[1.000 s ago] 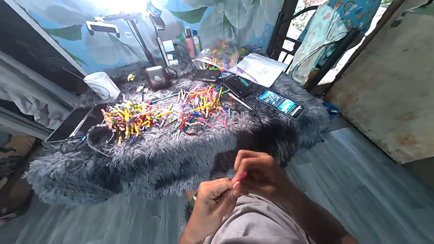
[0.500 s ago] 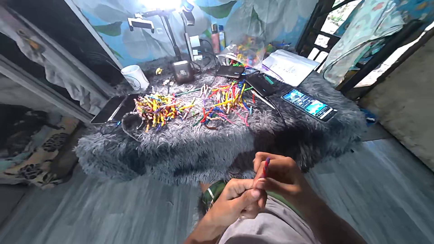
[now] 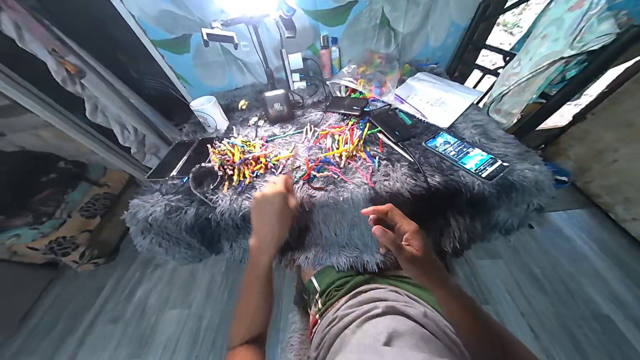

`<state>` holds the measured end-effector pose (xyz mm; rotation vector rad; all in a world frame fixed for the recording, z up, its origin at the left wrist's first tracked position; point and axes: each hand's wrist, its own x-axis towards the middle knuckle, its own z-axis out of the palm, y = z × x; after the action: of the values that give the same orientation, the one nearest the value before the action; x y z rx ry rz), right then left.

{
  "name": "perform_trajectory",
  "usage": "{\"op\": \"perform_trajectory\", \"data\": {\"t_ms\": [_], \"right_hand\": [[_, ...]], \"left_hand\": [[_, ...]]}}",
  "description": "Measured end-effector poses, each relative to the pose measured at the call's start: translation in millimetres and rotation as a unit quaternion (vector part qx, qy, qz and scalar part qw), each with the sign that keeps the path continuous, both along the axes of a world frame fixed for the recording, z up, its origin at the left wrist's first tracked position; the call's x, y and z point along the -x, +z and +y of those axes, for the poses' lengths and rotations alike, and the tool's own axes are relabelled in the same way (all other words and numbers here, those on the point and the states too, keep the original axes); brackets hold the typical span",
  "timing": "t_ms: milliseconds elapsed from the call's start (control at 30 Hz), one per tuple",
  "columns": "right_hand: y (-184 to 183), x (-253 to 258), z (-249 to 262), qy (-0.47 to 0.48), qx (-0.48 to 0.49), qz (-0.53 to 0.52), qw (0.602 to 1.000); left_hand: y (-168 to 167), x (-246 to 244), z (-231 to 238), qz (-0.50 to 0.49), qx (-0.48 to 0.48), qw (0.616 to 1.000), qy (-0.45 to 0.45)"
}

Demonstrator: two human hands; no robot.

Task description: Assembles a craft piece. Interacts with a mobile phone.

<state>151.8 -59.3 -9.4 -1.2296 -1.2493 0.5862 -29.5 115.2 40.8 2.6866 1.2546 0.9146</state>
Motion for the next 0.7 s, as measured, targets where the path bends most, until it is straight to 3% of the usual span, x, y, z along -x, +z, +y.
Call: {"op": "perform_trajectory", "data": {"t_ms": [133,233,300,433,567,700], "right_hand": [[-5.6,1.4,3.0,0.022,0.003,-0.015,1.000],[-8.0,4.0,4.3,0.027,-0.006,-0.029,0.999],[-8.5,2.8,2.4,0.036,-0.001,-0.039,0.999],[-8.5,-2.5,-3.6,0.089,0.013,-0.027,0.996],[-8.0,-6.5,-5.1,0.115,0.000,-0.009,0.993],[-8.2,-6.9,-2.8,0.108,0.002,-0.008,0.994]], "left_hand": [[40.8,-3.0,59.3,0.032,0.070,0.984,0.158],[43.5,-27.1,72.2,0.035,0.071,0.993,0.090],[30.6,-48.5,77.6,0.066,0.102,0.992,0.019],[-7.9,-82.5,83.6,0.146,0.139,0.979,-0.037],[-21.3,-89.6,92.7,0.014,0.132,0.989,-0.071],[-3.0,-95.7,91.6,-0.109,0.110,0.984,-0.087]]}}
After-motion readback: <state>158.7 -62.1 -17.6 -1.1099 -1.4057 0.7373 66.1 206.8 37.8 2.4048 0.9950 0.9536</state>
